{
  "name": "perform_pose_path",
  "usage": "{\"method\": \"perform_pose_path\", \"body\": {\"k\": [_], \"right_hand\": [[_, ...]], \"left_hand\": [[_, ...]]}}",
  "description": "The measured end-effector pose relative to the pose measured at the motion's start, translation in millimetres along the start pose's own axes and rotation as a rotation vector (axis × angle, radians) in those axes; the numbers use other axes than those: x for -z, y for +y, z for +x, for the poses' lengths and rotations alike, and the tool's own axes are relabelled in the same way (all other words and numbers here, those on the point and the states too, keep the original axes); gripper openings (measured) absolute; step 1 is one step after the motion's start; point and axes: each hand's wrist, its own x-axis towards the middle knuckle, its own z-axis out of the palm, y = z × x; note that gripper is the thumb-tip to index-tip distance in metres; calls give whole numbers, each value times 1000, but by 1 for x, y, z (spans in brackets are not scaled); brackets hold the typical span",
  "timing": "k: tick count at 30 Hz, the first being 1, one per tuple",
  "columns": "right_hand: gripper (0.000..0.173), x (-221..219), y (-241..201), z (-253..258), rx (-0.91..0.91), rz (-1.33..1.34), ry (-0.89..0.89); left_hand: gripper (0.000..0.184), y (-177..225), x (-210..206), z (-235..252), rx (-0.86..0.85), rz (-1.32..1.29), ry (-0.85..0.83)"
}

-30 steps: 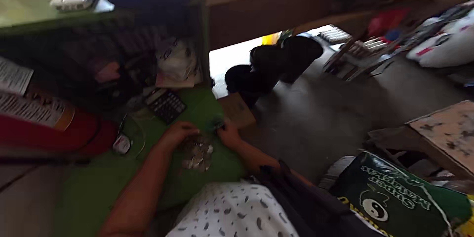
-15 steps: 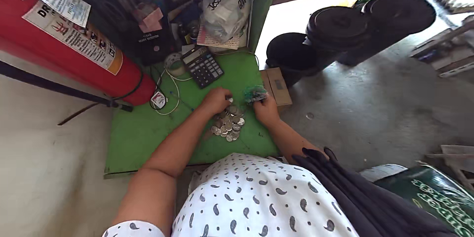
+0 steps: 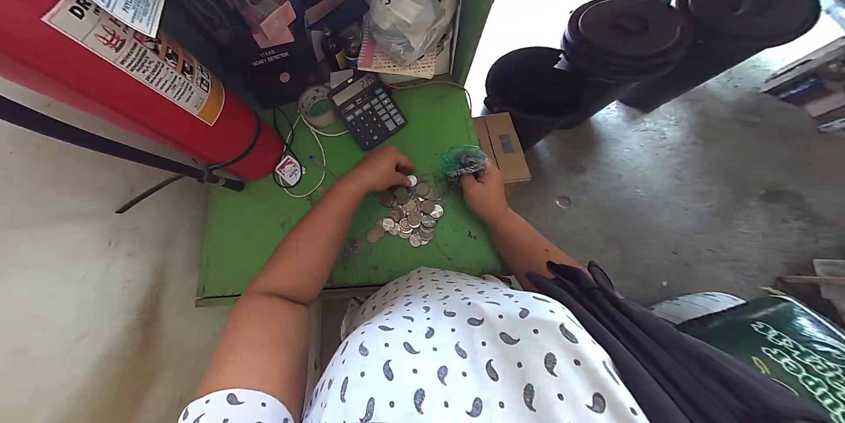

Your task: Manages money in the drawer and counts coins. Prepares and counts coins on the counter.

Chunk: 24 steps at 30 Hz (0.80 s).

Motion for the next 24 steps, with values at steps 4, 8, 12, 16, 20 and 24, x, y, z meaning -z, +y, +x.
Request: {"method": "perform_pose_path", "body": {"k": [4, 8, 12, 16, 20, 24], "right_hand": [[29, 0, 0, -1, 8, 2, 11], [28, 0, 0, 0, 13, 12, 18], [27, 0, -2, 0, 16, 24, 18], [27, 0, -3, -1, 5, 22, 9], [27, 0, 0, -1, 20, 37, 21], [28, 0, -1, -3, 5, 41, 26]], "left_hand": [[14, 11, -6, 7, 14, 74, -62], [19, 12, 0, 10, 9, 102, -104], [21, 7, -1, 9, -96, 166, -78], [23, 10, -2, 7, -126, 171, -154], [14, -1, 11, 1, -96, 11, -109], [31, -14, 23, -4, 10, 29, -100]]}}
